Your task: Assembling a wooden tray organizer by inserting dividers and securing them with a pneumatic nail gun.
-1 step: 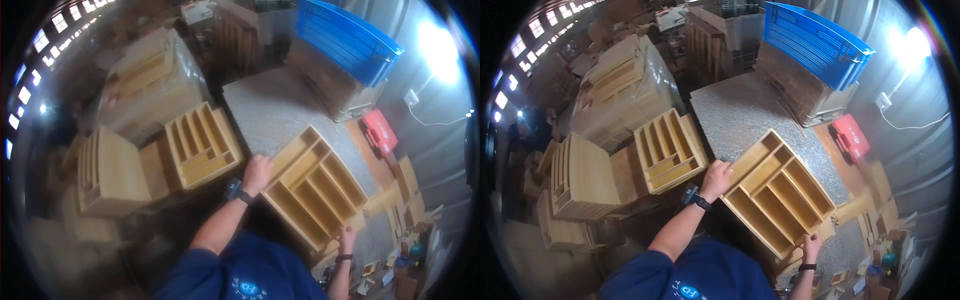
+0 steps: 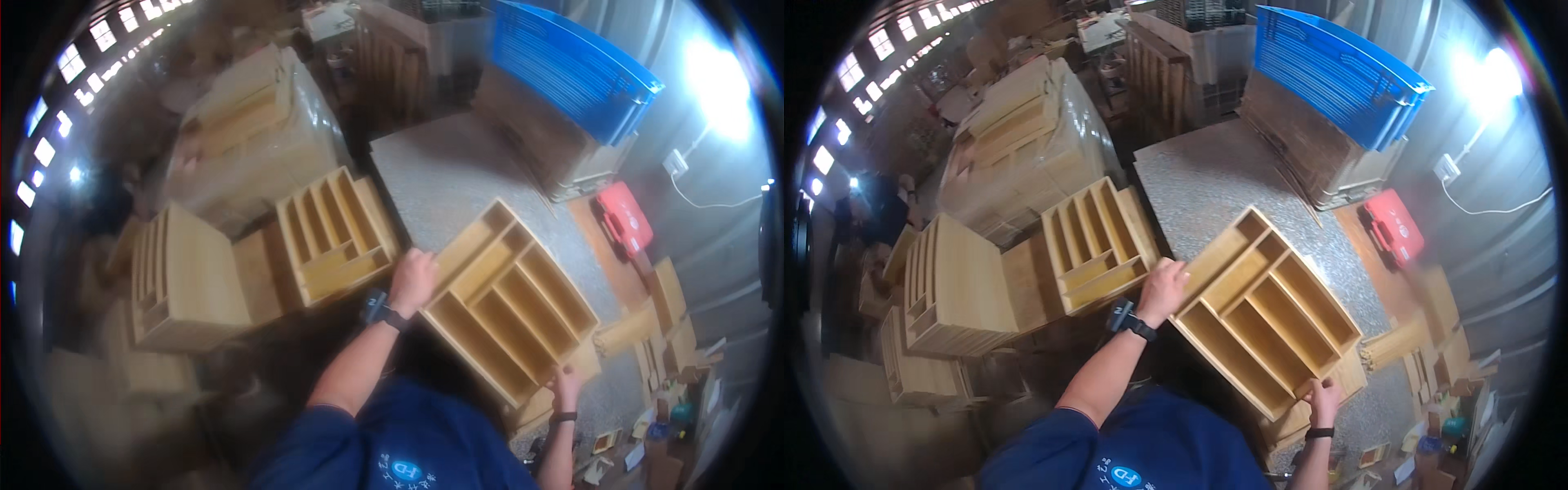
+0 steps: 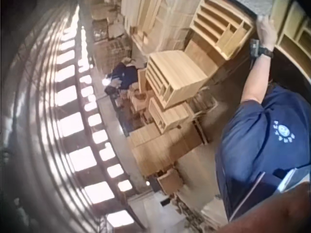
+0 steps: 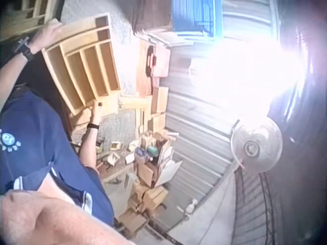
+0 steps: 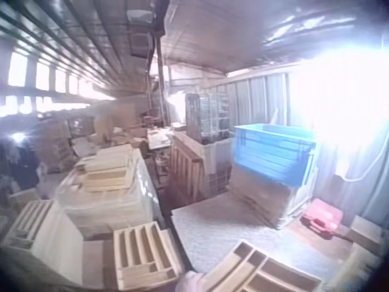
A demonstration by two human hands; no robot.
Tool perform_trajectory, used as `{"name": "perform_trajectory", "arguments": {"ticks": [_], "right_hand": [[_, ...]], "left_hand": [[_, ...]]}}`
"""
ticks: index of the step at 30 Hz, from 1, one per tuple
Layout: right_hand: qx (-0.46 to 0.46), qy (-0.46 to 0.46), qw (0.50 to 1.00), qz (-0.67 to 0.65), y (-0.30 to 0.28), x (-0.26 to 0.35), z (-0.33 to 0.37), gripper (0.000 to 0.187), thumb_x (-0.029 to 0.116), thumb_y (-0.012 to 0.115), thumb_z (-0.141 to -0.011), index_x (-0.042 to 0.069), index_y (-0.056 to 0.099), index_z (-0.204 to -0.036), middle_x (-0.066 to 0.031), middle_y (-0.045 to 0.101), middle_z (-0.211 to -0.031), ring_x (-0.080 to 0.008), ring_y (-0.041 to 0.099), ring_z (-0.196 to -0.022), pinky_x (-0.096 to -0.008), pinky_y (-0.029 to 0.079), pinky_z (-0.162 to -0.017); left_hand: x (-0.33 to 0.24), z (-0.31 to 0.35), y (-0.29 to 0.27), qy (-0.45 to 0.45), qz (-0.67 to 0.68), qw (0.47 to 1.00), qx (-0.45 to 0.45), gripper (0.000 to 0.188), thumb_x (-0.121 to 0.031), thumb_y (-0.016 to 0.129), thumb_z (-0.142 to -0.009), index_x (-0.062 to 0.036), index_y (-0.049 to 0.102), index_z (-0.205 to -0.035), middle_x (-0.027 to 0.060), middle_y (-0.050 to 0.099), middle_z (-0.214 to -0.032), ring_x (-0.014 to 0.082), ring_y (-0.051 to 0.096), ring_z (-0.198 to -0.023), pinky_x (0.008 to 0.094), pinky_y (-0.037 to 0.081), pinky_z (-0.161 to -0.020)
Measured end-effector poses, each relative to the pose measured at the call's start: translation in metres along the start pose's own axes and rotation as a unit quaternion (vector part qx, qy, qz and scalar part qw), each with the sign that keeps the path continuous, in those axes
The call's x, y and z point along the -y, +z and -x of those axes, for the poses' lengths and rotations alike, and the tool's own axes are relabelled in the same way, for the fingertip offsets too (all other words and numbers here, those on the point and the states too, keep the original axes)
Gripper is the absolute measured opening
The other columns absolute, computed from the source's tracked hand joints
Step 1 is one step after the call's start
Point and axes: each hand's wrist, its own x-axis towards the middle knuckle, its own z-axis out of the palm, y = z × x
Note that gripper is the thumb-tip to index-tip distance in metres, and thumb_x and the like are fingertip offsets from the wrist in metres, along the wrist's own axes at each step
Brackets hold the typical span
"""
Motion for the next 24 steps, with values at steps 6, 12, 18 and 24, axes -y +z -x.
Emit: {"name": "perform_trajectory", "arguments": {"ticks": [6,12,18,24], "right_hand": [[0.234,0.007,0.972,-0.007,0.148,0.051,0.037,0.018,0.011,0.072,-0.093,-0.002,0.06,-0.092,-0.01,0.067,-0.079,-0.0187,0.07,-0.066,-0.0321,0.062,-0.059],[0.383,0.039,0.921,0.065,0.304,0.119,0.114,0.029,0.012,0.074,-0.096,-0.009,0.07,-0.116,-0.0146,0.077,-0.102,-0.0249,0.078,-0.083,-0.0382,0.066,-0.077],[0.398,0.144,0.902,-0.09,0.469,0.094,0.116,0.035,0.008,0.074,-0.095,-0.005,0.068,-0.127,-0.0166,0.074,-0.115,-0.0276,0.076,-0.099,-0.0426,0.067,-0.082],[0.324,0.119,0.937,-0.047,0.564,0.098,0.113,0.033,0.013,0.081,-0.086,-0.006,0.074,-0.113,-0.0163,0.077,-0.103,-0.0253,0.076,-0.087,-0.0365,0.064,-0.075]], "left_hand": [[0.114,-0.022,-0.144,-0.031,-0.109,0.993,-0.037,0.016,-0.018,0.066,-0.099,-0.0047,0.072,-0.106,0.0199,0.068,-0.105,0.0427,0.067,-0.101,0.0496,0.055,-0.087],[0.233,-0.073,-0.264,-0.148,-0.205,0.966,0.045,0.029,-0.027,0.06,-0.102,-0.0072,0.073,-0.119,0.0224,0.072,-0.114,0.045,0.066,-0.11,0.0517,0.054,-0.09],[0.362,-0.186,-0.305,-0.117,-0.191,0.97,0.094,0.037,-0.029,0.061,-0.104,-0.0037,0.071,-0.129,0.023,0.071,-0.127,0.0411,0.066,-0.122,0.0469,0.052,-0.102],[0.474,-0.266,-0.283,-0.073,-0.15,0.974,0.151,0.041,-0.027,0.058,-0.107,0.0035,0.067,-0.132,0.0243,0.071,-0.132,0.039,0.066,-0.126,0.0438,0.05,-0.108]]}}
